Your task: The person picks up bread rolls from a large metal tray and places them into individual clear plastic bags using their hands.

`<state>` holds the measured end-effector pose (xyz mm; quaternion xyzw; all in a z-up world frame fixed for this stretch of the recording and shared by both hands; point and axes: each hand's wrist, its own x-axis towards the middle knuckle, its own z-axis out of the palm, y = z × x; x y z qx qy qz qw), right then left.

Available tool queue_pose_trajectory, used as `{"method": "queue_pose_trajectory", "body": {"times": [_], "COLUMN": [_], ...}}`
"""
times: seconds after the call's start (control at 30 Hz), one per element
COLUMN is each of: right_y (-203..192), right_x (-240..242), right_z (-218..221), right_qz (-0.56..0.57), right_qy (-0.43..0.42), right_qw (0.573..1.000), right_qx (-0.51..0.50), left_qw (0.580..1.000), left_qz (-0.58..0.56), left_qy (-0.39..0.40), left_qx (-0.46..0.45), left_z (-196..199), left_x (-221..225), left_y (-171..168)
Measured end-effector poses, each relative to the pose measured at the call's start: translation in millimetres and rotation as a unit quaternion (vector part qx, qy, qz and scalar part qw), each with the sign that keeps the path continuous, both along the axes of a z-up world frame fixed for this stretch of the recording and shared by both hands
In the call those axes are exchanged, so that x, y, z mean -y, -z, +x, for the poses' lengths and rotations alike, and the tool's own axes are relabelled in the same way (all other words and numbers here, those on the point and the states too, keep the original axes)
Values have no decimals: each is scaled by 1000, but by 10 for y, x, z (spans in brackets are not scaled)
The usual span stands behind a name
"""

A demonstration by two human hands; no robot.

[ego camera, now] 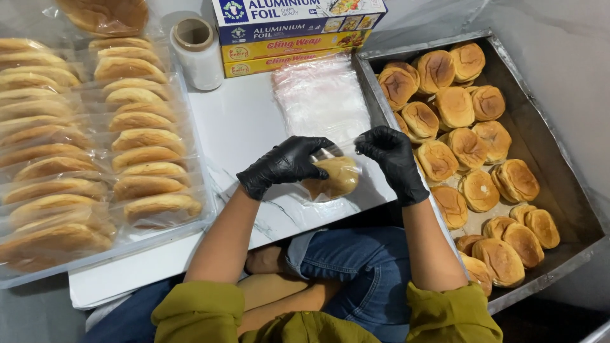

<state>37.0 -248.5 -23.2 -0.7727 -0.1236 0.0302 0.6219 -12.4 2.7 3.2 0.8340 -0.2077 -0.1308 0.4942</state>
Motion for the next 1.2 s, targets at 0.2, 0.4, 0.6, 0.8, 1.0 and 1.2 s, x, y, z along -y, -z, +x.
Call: {"method": "queue_pose_trajectory", "body": {"times": [0.2, 0.4, 0.6, 0.8, 1.0, 1.2], "right_y": [-203, -267, -390, -601, -333, -155], "right_x": [-94, -476, -567, -724, -634, -569], "right_z": [-178, -322, -324, -300, -220, -124], "right_qz": [85, 54, 32, 88, 152, 203], "right_qy": [-136, -64, 58, 168, 184, 184], "right_qw": [986, 987, 990, 967, 961, 952], "right_qx": [-45, -137, -123, -169, -140, -135], "left_qw": [1000, 999, 983, 910, 847, 824], "left_qz": [14, 28, -102, -320, -414, -429], "left_qy": [0, -24, -118, -238, -324, -370], "left_qx": [-4, -14, -94, -117, -77, -36], "left_z": [50, 160, 241, 438, 485, 390], "left_x": [16, 13, -111, -74, 64, 80], "left_y": [52, 186, 366, 521, 600, 472]}}
